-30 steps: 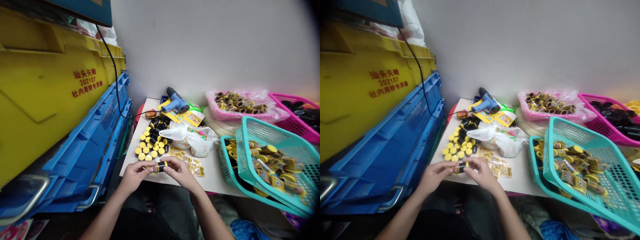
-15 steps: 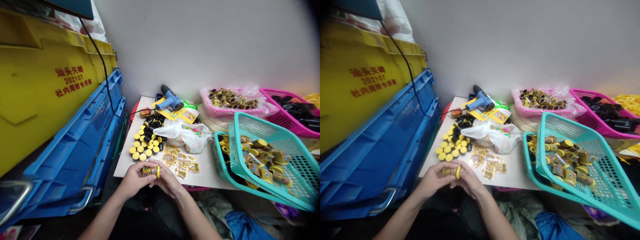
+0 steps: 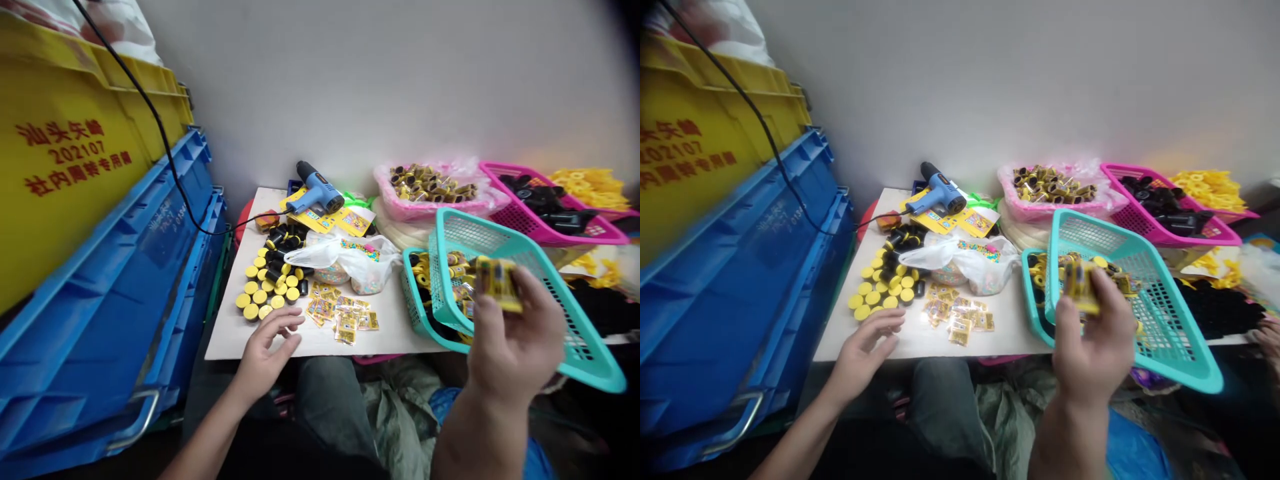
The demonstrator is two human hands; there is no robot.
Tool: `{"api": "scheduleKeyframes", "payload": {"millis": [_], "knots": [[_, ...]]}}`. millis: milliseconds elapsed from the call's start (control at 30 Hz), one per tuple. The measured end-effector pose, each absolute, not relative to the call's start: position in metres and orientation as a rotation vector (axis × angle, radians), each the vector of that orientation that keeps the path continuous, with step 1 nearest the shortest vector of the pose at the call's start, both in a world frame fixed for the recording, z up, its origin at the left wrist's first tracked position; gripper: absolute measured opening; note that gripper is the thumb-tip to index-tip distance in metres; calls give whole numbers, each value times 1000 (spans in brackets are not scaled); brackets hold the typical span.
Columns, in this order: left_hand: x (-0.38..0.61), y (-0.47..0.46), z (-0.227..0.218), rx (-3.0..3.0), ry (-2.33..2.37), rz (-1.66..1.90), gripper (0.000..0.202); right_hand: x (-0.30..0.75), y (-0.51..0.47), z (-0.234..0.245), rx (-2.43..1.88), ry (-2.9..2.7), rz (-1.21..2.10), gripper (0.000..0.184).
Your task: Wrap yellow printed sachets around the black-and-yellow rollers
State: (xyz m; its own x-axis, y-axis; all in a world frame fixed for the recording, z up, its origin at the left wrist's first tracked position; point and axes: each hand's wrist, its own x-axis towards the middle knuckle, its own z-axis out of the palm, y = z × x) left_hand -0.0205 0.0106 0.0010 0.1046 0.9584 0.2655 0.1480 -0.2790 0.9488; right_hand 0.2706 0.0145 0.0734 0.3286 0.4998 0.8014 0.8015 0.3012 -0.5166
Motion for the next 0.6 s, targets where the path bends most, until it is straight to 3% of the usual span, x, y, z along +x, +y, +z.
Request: {"api": "scheduleKeyframes", "payload": {"millis": [67, 133, 200, 300, 433, 600], "knots": [[-24, 11, -3, 1465, 1197, 1278, 15, 285, 31, 76, -1539, -1349, -522, 65], [-27, 11, -5, 1394, 1257, 1263, 15, 274, 45, 58, -1569, -1432, -472, 56], [-30, 9, -5, 1352, 1282, 1231, 15, 244, 56, 23, -1517, -1622, -124, 34], [-33, 8, -3, 1343, 1277, 1196, 14, 197, 66, -30, -1698, -1975, 306, 23], [-34, 7, -3, 1342, 1268, 1192, 14, 175, 76, -60, -1961, -1982, 241, 20], [-31, 8, -6, 1315, 1271, 1204, 14, 186, 78, -54, -1894, -2044, 206, 25]]}}
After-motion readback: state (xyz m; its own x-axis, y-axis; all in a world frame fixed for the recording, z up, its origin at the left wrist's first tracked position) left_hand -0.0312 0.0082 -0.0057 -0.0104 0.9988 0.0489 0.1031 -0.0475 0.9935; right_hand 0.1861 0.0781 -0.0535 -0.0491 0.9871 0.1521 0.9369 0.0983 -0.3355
